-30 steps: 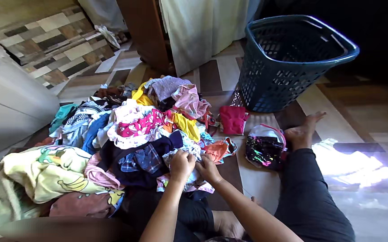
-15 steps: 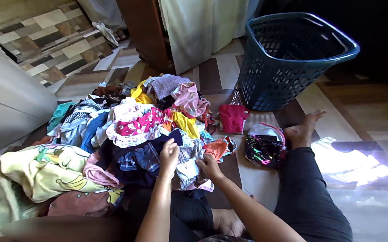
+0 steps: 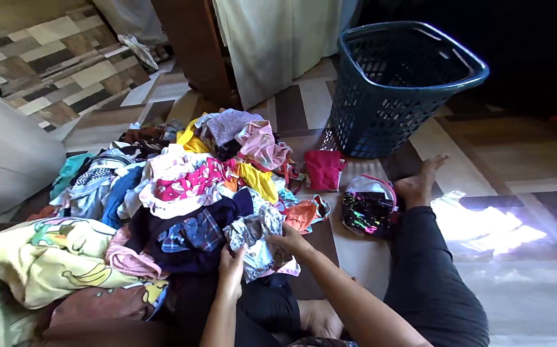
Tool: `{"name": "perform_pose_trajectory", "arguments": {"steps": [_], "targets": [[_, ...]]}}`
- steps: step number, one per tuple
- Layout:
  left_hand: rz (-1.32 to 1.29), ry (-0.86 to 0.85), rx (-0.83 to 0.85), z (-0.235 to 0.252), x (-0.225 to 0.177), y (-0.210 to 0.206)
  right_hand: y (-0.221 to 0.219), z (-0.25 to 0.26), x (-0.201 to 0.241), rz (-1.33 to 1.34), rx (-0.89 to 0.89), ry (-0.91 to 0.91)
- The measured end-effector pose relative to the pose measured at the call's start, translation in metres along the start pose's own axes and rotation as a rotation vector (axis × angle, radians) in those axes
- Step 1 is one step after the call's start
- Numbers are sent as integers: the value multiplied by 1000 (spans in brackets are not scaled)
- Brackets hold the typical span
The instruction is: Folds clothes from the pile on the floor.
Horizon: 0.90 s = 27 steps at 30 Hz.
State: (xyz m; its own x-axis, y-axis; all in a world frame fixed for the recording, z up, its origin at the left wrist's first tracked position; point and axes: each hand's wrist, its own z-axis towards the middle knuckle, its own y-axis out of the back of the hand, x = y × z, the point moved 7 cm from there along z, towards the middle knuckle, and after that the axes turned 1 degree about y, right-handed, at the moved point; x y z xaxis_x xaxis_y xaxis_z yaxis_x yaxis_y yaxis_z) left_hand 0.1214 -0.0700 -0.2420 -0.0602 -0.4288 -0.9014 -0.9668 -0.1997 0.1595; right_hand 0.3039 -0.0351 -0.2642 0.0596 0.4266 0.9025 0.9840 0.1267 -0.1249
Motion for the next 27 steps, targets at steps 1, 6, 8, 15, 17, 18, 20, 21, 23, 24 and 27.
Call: {"name": "perform_pose_trajectory", "arguments": {"steps": [1,6,8,15,17,18,20,21,23,24,27], "targets": [[-27,11,3,-2,-5,1,-1,-4,5,35,29,38],[-179,1,59,-11,-23,-5,2,-24,27,210,134,84],[-242,-24,98,-17,-22,-12,5,-26,30,258,119,89],[-320,-100,260,-14,-31,-48,28,-28,42,160,-68,82],[-378,-92,258,-8,-34,-54,39,-32,41,332,-101,57],[-431,-84,262,-6,-35,-57,43,-33,38,476,-76,79],[-530,-71,281,-1,-36,-65,46,-33,29,713,71,217],[-573,-59,287,1,-36,-70,44,-35,26,774,138,288],[-610,-29,297,3,-33,-84,36,-39,18,824,162,315],[-601,-13,300,4,-30,-90,33,-40,12,839,129,282],[-516,50,293,8,-17,-103,38,-37,4,865,-11,202]]}}
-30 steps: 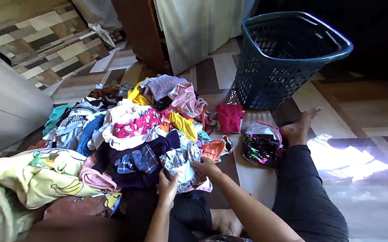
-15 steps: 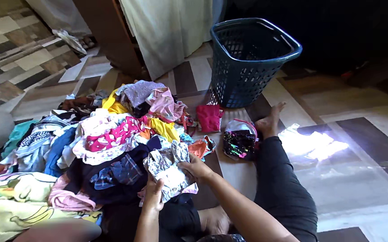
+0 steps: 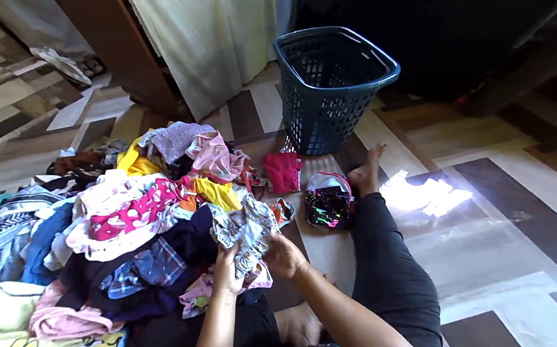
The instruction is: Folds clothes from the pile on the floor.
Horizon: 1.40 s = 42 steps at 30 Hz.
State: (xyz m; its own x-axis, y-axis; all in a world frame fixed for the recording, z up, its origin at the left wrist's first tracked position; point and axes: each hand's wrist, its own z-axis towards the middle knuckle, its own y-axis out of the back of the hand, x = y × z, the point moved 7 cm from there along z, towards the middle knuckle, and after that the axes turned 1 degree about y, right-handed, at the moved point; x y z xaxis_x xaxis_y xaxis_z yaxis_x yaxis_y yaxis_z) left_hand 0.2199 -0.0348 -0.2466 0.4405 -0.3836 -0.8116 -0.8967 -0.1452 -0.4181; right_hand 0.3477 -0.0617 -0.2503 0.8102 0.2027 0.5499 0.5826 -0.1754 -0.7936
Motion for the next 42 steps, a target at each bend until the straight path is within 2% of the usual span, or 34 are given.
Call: {"name": "perform_pose_trajectory", "arguments": {"steps": [4,7,10,12,16,19,24,27,29,31,33,35,37,40,41,42], "targets": [[119,44,-29,6,10,2,4,0,9,-207,-39,49],[169,35,-12,14,13,2,6,7,20,-296,-245,37],[322,38,114,25,24,7,13,31,48,-306,-397,6],[377,91,195,35,39,17,18,54,78,-278,-411,90],[364,149,134,51,58,30,29,98,135,-122,-424,314],[397,142,140,57,65,32,51,132,156,-30,-402,409],[409,181,124,57,67,32,122,161,139,-238,-685,213],[403,185,136,57,67,31,131,154,131,-240,-729,334],[398,191,134,57,67,32,134,141,120,-338,-728,420],[395,200,123,56,68,32,139,123,97,-644,-743,378],[410,185,107,56,67,31,136,107,64,-1080,-698,203],[511,57,104,54,65,28,120,90,30,-1463,-563,20],[752,-223,140,47,60,23,103,75,0,-1630,-399,-106],[1148,-697,110,27,49,11,90,59,-20,-1564,-278,-161],[1232,-755,92,23,49,8,88,55,-20,-1478,-264,-134],[1316,-722,86,23,51,7,86,51,-16,-1360,-271,-86]]}}
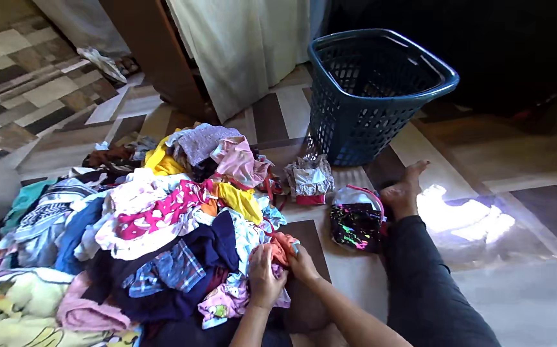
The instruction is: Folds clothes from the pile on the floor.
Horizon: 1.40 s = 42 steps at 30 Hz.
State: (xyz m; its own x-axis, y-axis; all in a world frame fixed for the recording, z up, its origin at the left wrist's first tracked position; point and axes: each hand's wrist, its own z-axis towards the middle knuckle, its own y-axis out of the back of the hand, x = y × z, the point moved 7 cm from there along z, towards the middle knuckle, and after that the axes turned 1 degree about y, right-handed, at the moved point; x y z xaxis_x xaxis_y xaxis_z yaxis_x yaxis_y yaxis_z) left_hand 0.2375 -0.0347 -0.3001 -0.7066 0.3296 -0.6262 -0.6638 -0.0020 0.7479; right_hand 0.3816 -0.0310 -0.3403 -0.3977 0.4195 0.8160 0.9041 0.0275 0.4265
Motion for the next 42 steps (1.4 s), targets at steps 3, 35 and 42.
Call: {"name": "perform_pose_trajectory", "arguments": {"steps": [3,35,42], "targets": [[136,216,312,1,2,-6,29,-14,20,380,-135,56],[-751,383,-309,25,-14,187,153,-76,194,97,-337,542],[-961,379,-259,11,-22,226,144,-84,197,540,54,450]]}}
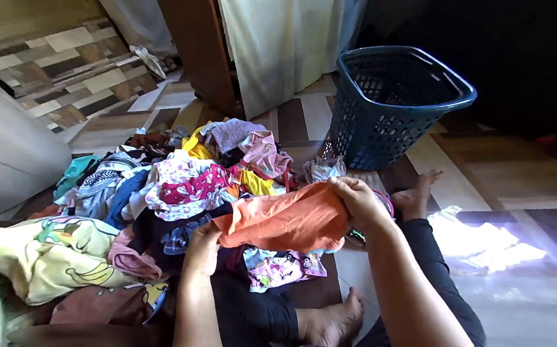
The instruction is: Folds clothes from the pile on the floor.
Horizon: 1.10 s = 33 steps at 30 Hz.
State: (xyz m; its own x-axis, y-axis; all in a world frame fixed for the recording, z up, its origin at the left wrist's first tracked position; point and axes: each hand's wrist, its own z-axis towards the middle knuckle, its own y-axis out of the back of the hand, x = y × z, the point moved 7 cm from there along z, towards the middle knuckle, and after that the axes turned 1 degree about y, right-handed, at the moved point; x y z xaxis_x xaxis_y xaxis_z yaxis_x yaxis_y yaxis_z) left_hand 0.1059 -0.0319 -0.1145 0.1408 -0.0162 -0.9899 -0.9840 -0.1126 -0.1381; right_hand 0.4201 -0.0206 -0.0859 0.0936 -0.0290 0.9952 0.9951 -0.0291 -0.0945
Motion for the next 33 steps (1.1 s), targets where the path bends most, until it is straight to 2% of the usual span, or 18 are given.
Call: {"name": "perform_pose_trajectory", "arguments": {"steps": [4,7,9,11,13,16,18,20,23,25,29,31,33], "targets": [[-447,27,158,3,-7,0,-3,5,-8,117,23,-123],[-593,81,162,19,6,-5,-3,15,-30,210,-23,-195],[-564,148,166,31,30,-7,0,25,-59,156,-105,-235],[-323,241,138,35,62,-6,3,31,-93,-19,-93,-250],[-55,340,17,33,102,2,-4,25,-124,-195,-23,-286],[182,280,-81,30,141,12,-35,-1,-167,-391,162,-427],[323,182,-101,28,143,10,-58,-18,-196,-521,356,-492],[561,129,-89,27,135,7,-73,-29,-221,-636,460,-490],[1015,256,-69,17,115,7,-80,-33,-244,-703,402,-558],[1147,348,-51,9,110,13,-82,-32,-246,-639,321,-576],[1041,386,-9,1,112,21,-88,-28,-223,-271,142,-556],[780,340,9,2,118,18,-91,-24,-211,-118,84,-526],[404,270,20,0,107,5,-91,-21,-200,-57,40,-473]]}}
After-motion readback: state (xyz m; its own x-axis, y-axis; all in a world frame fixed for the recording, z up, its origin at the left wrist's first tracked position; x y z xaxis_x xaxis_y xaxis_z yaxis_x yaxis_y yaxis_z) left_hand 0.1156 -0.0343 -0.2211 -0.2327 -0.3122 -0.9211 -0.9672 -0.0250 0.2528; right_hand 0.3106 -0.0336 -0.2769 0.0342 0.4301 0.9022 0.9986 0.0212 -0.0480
